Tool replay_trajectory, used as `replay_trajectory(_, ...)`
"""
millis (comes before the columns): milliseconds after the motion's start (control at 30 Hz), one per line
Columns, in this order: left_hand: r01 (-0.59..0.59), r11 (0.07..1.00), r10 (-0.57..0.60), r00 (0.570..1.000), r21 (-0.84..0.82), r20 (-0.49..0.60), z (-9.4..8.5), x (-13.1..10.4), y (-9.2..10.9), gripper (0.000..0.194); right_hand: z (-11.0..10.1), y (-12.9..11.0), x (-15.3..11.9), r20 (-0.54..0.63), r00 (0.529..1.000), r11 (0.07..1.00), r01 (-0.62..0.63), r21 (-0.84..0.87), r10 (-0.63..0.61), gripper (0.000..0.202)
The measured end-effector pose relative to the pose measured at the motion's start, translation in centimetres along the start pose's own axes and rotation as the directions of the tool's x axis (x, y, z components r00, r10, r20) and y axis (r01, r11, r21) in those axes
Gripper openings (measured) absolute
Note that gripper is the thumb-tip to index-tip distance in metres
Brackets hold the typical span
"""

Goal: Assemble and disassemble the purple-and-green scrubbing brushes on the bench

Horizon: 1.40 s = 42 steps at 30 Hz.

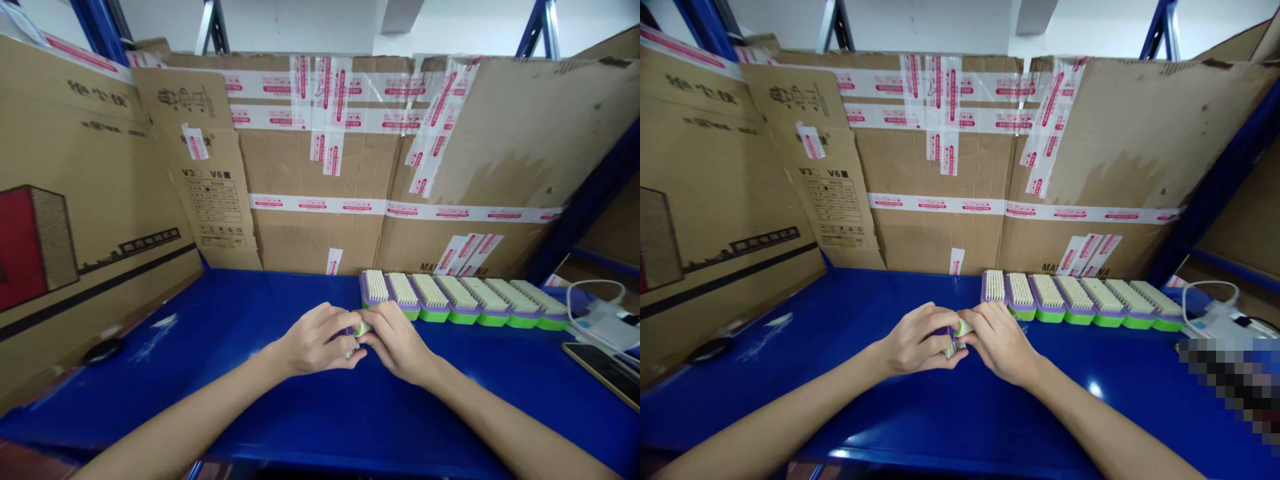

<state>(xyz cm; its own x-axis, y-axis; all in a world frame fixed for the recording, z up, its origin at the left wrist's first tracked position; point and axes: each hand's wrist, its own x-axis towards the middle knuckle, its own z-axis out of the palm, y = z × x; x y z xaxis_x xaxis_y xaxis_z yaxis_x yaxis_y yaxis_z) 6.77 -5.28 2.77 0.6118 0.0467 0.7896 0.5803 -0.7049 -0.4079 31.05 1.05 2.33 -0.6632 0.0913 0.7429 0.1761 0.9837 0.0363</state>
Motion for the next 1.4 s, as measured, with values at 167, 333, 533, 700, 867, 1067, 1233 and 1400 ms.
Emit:
replay_trajectory(167,0.041,0.998,-0.042,0.999,-0.040,-0.023,-0.2,0.5,0.2,0.027,0.0,-0.3,0.3,-0.035,0.999,0.999,0.008,0.038,-0.007,0.028)
replay_trajectory(333,0.057,0.997,-0.059,0.997,-0.048,-0.047,-0.2,0.7,0.3,0.027,0.0,-0.4,0.4,-0.046,0.999,0.998,-0.009,0.060,0.011,0.026)
replay_trajectory(533,0.068,0.996,-0.072,0.995,-0.059,-0.071,-0.2,0.9,0.3,0.028,-0.2,-0.5,0.7,-0.067,0.998,0.999,0.004,0.051,0.000,0.028)
replay_trajectory(700,0.065,0.996,-0.068,0.995,-0.054,-0.069,-0.3,1.0,0.5,0.026,-0.3,-0.5,0.7,-0.064,0.998,0.999,-0.004,0.053,0.007,0.027)
replay_trajectory(867,0.071,0.996,-0.076,0.993,-0.058,-0.091,-0.2,1.0,0.6,0.026,-0.2,-0.5,0.6,-0.063,0.998,0.997,-0.025,0.078,0.030,0.026)
replay_trajectory(1067,0.079,0.995,-0.083,0.992,-0.054,-0.092,-0.2,1.0,0.6,0.027,-0.1,-0.3,0.3,-0.046,0.997,0.992,-0.048,0.116,0.054,0.024)
replay_trajectory(1233,0.140,0.987,-0.149,0.979,-0.075,-0.137,-0.1,1.3,0.8,0.032,-0.2,-0.4,0.5,-0.073,0.996,0.992,-0.051,0.113,0.059,0.024)
replay_trajectory(1400,0.200,0.972,-0.218,0.963,-0.122,-0.156,-0.2,1.7,1.0,0.032,-0.8,-0.8,1.1,-0.086,0.995,0.994,-0.044,0.101,0.053,0.028)
